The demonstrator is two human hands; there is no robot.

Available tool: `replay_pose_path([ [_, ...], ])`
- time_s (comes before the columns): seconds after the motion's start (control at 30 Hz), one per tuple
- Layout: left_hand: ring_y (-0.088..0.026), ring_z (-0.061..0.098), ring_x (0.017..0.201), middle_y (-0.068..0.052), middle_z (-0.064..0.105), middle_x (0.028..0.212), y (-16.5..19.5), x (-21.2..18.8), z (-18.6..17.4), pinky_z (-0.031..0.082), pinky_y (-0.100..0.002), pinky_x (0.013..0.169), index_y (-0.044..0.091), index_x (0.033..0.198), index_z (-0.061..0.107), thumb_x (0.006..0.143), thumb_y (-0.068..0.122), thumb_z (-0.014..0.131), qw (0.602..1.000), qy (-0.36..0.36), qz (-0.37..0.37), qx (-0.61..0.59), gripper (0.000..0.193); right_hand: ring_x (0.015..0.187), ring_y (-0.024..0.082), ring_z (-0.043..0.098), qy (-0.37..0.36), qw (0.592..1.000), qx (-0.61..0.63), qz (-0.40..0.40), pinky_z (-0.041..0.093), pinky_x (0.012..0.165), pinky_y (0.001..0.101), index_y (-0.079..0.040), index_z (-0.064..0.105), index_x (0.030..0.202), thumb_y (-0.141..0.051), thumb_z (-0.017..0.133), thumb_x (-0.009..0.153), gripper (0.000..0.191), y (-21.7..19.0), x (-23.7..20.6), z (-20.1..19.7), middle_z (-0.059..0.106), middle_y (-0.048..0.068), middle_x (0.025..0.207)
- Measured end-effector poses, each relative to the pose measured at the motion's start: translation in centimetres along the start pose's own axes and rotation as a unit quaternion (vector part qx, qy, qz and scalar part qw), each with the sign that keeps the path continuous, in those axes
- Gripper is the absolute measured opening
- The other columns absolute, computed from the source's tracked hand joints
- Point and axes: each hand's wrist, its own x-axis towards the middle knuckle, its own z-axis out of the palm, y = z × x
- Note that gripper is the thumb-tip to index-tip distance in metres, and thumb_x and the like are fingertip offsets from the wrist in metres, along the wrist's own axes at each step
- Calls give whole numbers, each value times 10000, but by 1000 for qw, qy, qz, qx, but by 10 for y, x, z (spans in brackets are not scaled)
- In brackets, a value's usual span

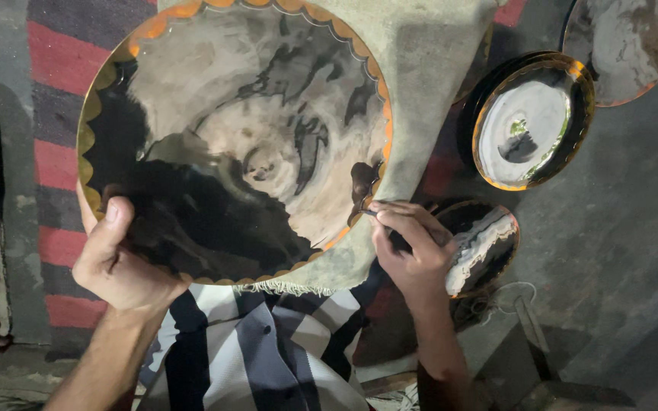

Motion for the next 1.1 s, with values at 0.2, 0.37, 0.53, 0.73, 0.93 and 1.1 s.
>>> replay_pose_path([
  [0.2,-319,602,1232,-190,585,1350,9,-1,5,470,-435,1110,-61,1501,413,994,198,610,998,-35,-41,-37,603,1005,244,774,-18,1000,1,4,634,896,343,-4,660,1005,105,772,852,218,17,-18,1,758,131,1031],
  [0.37,-364,616,1240,-212,592,1395,28,8,0,489,-496,1068,-47,1544,414,841,162,648,978,-2,-204,-42,770,929,157,750,89,948,220,211,587,734,241,36,628,1087,112,727,919,209,45,-42,6,762,185,1103],
  [0.53,-316,559,1252,-160,550,1378,29,16,1,462,-469,1094,-1,1591,361,931,143,555,982,21,-155,108,703,999,186,728,151,938,241,199,616,902,292,61,624,1134,153,743,933,252,58,-45,7,716,221,1117],
  [0.73,-281,496,1390,-148,504,1485,30,16,18,348,-405,1261,6,1601,360,1012,65,582,998,0,12,64,633,981,178,735,144,956,198,159,608,869,273,53,608,1130,136,726,949,231,42,-20,11,742,202,1142],
  [0.93,-262,463,1437,-138,487,1581,24,17,23,318,-396,1299,28,1598,335,994,51,588,996,6,48,74,656,1006,166,734,124,979,126,104,606,872,268,37,637,1106,124,741,950,206,32,19,23,736,171,1142],
  [1.1,-234,473,1371,-122,491,1514,22,4,12,353,-386,1271,26,1574,354,1063,65,530,992,32,24,122,542,894,163,755,127,991,-1,40,593,795,262,18,685,1011,99,786,917,160,24,40,24,773,128,1028],
])
